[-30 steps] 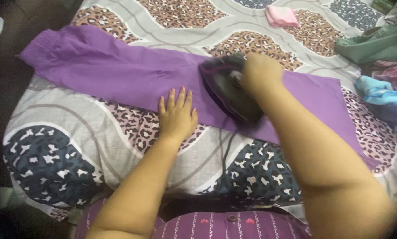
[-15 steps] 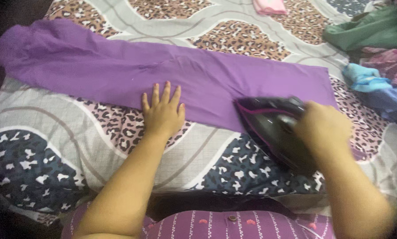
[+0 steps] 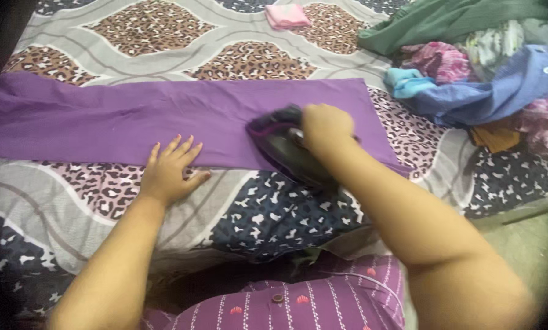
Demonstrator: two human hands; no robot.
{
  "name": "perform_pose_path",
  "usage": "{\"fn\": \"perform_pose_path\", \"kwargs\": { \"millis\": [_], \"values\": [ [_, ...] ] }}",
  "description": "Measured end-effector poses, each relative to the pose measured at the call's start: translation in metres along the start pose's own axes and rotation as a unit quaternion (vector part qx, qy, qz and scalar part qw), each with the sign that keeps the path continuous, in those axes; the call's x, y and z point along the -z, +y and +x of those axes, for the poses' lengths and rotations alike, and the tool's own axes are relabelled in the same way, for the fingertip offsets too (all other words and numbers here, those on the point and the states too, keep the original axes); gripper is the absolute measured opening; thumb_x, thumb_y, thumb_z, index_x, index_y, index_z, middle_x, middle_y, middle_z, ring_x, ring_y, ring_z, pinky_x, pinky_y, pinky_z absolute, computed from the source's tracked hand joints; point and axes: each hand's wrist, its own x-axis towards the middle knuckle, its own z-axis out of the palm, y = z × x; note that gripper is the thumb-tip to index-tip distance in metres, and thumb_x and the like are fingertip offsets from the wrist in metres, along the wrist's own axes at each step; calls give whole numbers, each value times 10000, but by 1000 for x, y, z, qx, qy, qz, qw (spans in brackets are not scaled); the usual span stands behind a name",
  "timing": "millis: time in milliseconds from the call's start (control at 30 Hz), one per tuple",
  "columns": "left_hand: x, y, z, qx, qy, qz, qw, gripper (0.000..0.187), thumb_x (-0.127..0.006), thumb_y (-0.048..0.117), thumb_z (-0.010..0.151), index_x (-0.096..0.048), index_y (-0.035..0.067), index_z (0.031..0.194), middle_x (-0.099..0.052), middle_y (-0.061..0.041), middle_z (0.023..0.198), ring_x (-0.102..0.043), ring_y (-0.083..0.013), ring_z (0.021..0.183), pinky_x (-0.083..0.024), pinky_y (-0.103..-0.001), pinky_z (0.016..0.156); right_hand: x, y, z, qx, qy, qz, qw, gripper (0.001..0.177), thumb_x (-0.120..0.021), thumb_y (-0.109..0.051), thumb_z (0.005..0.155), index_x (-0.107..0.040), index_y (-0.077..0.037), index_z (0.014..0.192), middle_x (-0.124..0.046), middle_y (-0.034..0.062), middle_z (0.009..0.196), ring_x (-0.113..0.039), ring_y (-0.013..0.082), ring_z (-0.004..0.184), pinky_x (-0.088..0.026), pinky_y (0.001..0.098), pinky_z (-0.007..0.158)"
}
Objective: The person irons a purple garment on a patterned bedsheet, smoothing the fabric with one hand while moving the iron with the other. The garment is repositioned and folded during the process, and the iron is set aside at the end.
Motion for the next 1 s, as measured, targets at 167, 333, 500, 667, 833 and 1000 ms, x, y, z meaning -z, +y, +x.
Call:
{"fn": "perform_pose_path", "kwargs": {
  "millis": [167, 333, 500, 667, 833, 1000],
  "values": [
    [-23, 48, 28, -57, -26, 2, 998, 740, -643, 554, 846, -496, 248, 1504, -414, -35, 1609, -315, -258, 1506, -202, -569, 1206, 18, 103, -98, -94, 7, -36, 995, 534, -788, -570, 789, -733, -75, 984, -753, 194, 919, -740, 395, 886, -579, 504, 777],
    [-67, 152, 83, -127, -43, -6, 991, 817, -687, 444, 813, -418, 188, 1540, -362, -84, 1628, -303, -283, 1506, -224, -560, 1198, 19, 173, -152, -244, -10, -75, 967, 602, -777, -640, 789, -727, -123, 1093, -755, 200, 978, -736, 406, 950, -576, 501, 816],
    [-121, 263, 124, -146, -85, -23, 985, 873, -686, 394, 817, -356, 88, 1565, -312, -109, 1649, -262, -296, 1530, -211, -519, 1221, -12, 217, -198, -369, 96, -10, 924, 414, -770, -376, 769, -746, -197, 1141, -763, 195, 1003, -719, 420, 968, -565, 524, 785],
    [-153, 341, 151, -92, -99, -30, 990, 808, -636, 395, 855, -331, 171, 1569, -296, -88, 1658, -231, -290, 1543, -178, -504, 1233, -55, 256, -253, -418, 233, 98, 873, 408, -832, -403, 764, -744, -126, 1051, -745, 201, 895, -702, 432, 883, -542, 526, 754],
    [-161, 378, 201, -27, -245, -143, 959, 558, -304, 433, 1052, -337, 241, 1576, -353, -120, 1605, -284, -362, 1497, -138, -595, 1234, -95, 306, -290, -369, 321, 190, 851, 316, -811, -238, 796, -748, -77, 1061, -735, 159, 836, -725, 320, 795, -543, 450, 794],
    [-133, 424, 223, 171, -339, -557, 739, 777, -232, 637, 1046, -330, 90, 1589, -327, -231, 1625, -290, -409, 1510, -229, -591, 1229, -118, 352, -294, -295, 386, 251, 837, 345, -776, -127, 798, -714, -34, 1125, -742, 145, 933, -730, 255, 872, -546, 411, 847]
  ]
}}
